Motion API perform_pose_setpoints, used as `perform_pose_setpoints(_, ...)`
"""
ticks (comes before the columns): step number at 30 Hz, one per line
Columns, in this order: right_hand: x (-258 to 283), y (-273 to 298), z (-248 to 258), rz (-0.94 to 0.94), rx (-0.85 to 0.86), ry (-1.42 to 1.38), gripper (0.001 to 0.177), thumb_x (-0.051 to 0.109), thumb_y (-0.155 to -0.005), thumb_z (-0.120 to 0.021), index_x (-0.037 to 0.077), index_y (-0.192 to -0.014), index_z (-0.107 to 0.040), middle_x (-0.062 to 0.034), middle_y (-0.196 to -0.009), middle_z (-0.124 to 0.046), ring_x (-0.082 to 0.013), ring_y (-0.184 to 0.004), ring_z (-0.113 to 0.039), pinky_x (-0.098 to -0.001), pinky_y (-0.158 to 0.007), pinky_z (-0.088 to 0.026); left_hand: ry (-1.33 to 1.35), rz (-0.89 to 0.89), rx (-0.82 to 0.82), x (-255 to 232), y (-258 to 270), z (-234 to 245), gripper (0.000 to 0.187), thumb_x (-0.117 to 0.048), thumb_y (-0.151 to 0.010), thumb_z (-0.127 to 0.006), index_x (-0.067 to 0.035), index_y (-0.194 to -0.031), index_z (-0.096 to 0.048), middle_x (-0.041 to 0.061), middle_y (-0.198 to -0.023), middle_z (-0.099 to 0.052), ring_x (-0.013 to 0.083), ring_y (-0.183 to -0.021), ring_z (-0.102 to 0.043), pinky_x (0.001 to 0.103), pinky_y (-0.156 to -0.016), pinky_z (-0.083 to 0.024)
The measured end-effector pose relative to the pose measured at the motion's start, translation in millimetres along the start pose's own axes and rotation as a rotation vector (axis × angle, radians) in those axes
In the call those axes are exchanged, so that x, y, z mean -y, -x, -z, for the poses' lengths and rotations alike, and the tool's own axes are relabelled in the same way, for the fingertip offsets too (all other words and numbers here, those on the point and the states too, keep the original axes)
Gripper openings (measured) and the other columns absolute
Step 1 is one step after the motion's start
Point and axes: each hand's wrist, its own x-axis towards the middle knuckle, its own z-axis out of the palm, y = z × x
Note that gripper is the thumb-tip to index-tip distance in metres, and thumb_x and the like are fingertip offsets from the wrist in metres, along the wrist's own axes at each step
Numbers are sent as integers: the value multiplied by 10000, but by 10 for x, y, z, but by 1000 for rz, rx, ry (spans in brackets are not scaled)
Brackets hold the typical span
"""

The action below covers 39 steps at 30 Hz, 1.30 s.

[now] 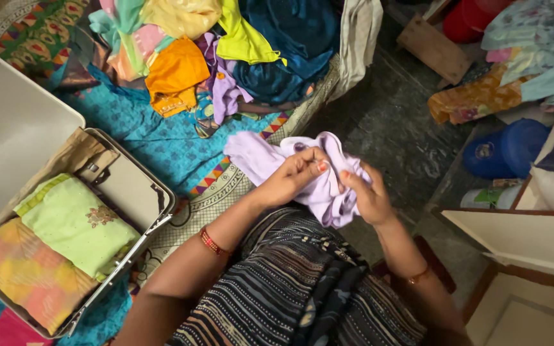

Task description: The person folds several pieces of clothing by hand, including a light purple garment and various colorful fabrics, and places them into an open silver suitcase on a bed.

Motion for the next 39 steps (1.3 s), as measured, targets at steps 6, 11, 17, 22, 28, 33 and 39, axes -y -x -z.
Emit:
perform_pose_setpoints(6, 628, -145, -549, 92, 217, 155, 619, 199, -835, -812, -31, -1336, -530, -21, -1121, -678, -70, -1013, -637, -258, -890, -527, -48, 135, -15, -422, 91, -25, 151, -152, -1053, -607, -12, -1105, -629, -32, -943, -648, 36, -880, -562, 231, -782, -463)
perform_pose_setpoints(11, 699, -333, -717, 163, 136, 786, 248, 177, -846, -815, -13, -946, -689, -77, -705, -715, -96, -607, -697, -296, -569, -525, -1026, -367, 181, -1044, 101, 150, 117, -163, -978, -687, -68, -1045, -697, 114, -1050, -676, 293, -1009, -669, 349, -901, -509)
perform_pose_setpoints(17, 598, -502, -728, 238, -12, 650, 171, 106, -878, -734, -21, -981, -684, -67, -768, -743, -91, -658, -714, -271, -582, -541, -1007, -12, 216, -1214, -18, 277, 168, -194, -966, -709, -54, -1052, -674, 135, -943, -703, 306, -877, -694, 396, -777, -530)
perform_pose_setpoints(22, 596, -497, -552, 309, -218, 516, 220, 45, -919, -700, -41, -1121, -678, -66, -926, -747, -101, -803, -699, -255, -718, -546, -1046, -17, 47, -986, 27, 387, 245, -269, -934, -712, -76, -1081, -676, 145, -930, -727, 310, -813, -706, 415, -726, -537)
perform_pose_setpoints(28, 509, -443, 115, 469, -598, 273, 274, -17, -949, -673, -6, -1206, -579, -96, -1066, -691, -149, -936, -679, -297, -868, -559, -1322, 63, -144, -534, 143, 1014, 241, -281, -881, -727, -125, -1063, -712, 137, -943, -748, 352, -827, -718, 448, -708, -556)
perform_pose_setpoints(33, 862, -470, 362, 517, -840, 0, 444, -13, -930, -677, -14, -1334, -491, -158, -1237, -626, -213, -1094, -647, -360, -1003, -562, -1482, 122, -295, -234, 189, 1509, 264, -162, -827, -678, -148, -1085, -733, 154, -947, -747, 375, -838, -704, 485, -708, -548)
perform_pose_setpoints(39, 1344, -270, 329, 646, -748, -123, 446, -13, -932, -648, -46, -1351, -499, -190, -1317, -622, -298, -1246, -655, -435, -1158, -557, -1395, 29, -470, -116, 109, 1504, 216, -259, -922, -677, -118, -1080, -719, 146, -874, -745, 372, -799, -705, 489, -682, -537)
